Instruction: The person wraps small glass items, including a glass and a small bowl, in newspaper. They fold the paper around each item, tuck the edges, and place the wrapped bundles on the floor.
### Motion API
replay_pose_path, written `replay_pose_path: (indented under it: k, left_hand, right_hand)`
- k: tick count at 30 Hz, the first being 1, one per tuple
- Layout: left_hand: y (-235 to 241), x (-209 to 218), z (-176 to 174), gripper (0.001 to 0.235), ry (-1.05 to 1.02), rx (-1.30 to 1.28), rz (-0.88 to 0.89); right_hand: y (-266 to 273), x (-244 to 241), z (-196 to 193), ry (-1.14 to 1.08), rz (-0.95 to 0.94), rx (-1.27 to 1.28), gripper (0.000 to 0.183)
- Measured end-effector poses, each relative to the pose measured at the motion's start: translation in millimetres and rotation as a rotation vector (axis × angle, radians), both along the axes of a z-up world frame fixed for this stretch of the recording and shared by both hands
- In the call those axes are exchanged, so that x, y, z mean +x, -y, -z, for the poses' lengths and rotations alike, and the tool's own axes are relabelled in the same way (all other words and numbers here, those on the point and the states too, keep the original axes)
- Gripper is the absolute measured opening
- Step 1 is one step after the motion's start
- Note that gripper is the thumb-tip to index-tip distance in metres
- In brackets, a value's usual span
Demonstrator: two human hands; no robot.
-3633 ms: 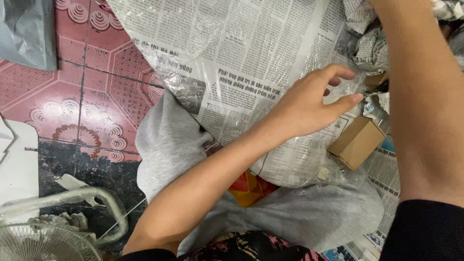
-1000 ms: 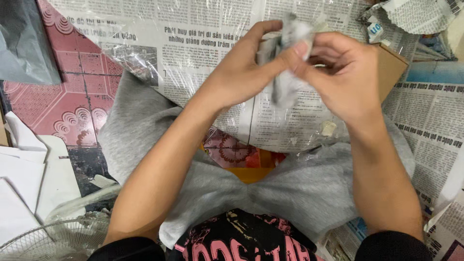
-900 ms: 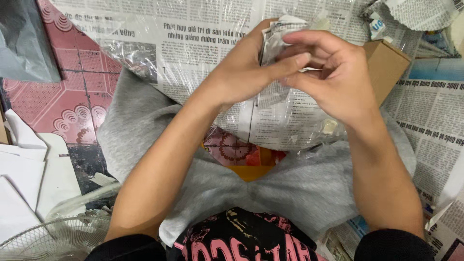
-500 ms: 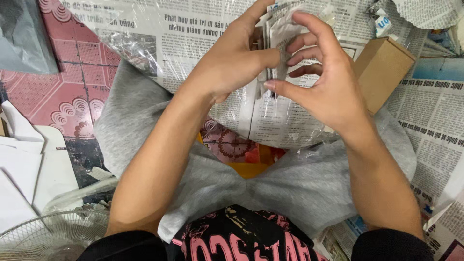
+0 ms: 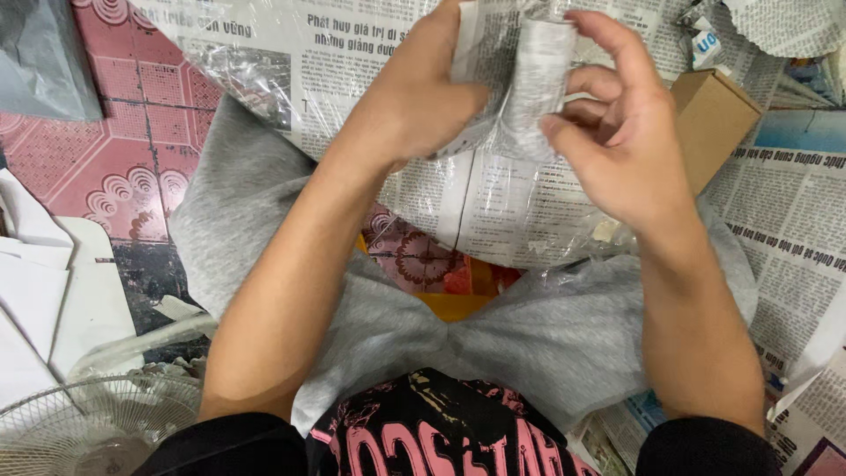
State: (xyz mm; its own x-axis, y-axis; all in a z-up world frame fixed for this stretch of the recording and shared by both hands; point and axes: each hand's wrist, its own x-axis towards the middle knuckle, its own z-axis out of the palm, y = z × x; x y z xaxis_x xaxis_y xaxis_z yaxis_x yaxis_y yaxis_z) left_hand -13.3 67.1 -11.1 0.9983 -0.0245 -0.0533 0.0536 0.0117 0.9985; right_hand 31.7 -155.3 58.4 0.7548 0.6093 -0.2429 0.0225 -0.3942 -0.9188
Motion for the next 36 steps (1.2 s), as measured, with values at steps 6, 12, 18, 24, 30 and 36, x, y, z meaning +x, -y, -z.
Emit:
replay_pose_path:
  k: [6, 12, 18, 24, 30, 36]
  left_hand:
    - [-12, -2, -1, 0.049, 0.153, 0.163, -0.126]
    - [-11, -2, -8, 0.049, -0.071, 0.066, -0.133]
    - [-11, -3, -5, 0.055, 0.096, 0.183, -0.155]
    - [-9, 4, -9, 0.034, -0.111, -0.018, -0.115]
    - [-15, 8, -21, 0.038, -0.266, -0.244, -0.225]
    - [-22, 6, -20, 0.022, -0.308, -0.576, -0.214]
  right_hand:
    - [21, 8, 6, 0.141, 0.137, -0.116, 0.073]
    - [33, 13, 6, 0.392, -0.017, -0.026, 0.061]
    - [28, 15, -2, 0.619, -0.036, -0.024, 0.051]
    - [15, 14, -11, 0.293, 0.079, 0.074, 0.019]
    - [10, 14, -19, 0.236, 0.057, 0.203, 0.020]
    - [13, 17, -21, 0.286, 0.027, 0.169, 0.022]
